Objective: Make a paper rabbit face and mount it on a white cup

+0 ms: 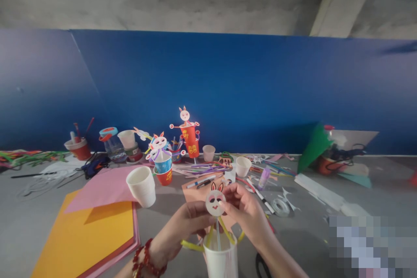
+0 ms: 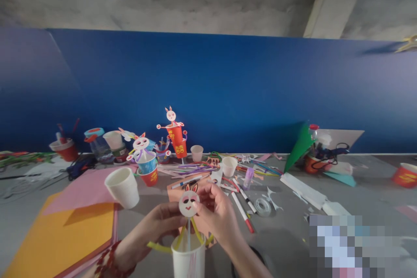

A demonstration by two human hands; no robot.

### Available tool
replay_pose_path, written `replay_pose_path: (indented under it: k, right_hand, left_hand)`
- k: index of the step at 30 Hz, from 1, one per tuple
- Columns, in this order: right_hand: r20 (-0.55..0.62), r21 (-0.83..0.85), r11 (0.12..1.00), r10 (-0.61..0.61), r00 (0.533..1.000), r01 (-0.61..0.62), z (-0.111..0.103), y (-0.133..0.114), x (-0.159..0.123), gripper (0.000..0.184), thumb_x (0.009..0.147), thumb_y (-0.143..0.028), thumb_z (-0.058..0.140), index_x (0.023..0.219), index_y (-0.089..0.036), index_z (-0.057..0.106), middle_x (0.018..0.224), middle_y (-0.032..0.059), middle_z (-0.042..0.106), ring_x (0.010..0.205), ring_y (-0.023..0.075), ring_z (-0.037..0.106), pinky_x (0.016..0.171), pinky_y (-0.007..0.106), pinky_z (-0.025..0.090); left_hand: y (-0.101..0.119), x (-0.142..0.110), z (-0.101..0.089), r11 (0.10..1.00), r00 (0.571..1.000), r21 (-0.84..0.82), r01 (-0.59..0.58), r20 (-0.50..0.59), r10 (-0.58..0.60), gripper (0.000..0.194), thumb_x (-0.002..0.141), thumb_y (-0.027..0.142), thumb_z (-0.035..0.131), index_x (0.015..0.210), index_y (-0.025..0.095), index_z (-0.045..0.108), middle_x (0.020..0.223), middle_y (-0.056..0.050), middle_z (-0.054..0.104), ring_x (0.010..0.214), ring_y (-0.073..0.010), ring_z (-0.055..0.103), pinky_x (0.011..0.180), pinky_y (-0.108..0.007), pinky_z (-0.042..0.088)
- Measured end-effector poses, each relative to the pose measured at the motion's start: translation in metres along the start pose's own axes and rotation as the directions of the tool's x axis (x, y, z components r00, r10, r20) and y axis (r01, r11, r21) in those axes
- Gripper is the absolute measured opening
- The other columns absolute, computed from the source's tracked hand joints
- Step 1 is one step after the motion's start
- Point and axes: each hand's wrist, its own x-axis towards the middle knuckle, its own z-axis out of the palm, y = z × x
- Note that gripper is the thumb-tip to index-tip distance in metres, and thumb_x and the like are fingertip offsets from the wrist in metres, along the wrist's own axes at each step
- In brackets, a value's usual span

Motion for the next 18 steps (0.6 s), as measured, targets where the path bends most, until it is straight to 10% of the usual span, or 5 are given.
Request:
replay_pose_path:
  k: [18]
  right_hand:
    - [0.018, -0.065, 0.997, -0.050, 0.999, 0.051, 0.0031, -0.0030, -0.0044, 0.019, 0.077, -0.030, 0.071, 0.089, -0.020, 0.061, 0.082, 0.0039, 0.067, 0.076, 0.0188, 0.063, 0.069, 0.029, 0.051]
  left_hand:
    - [-0.0080, 0.0054, -0.0015, 0.988, 0.988, 0.099, -0.121, -0.080, 0.129, 0.036, 0.074, 0.047, 0.080, 0.083, 0.013, 0.079, 0.075, -0.007, 0.077, 0.064, -0.0129, 0.062, 0.059, -0.020, 0.045]
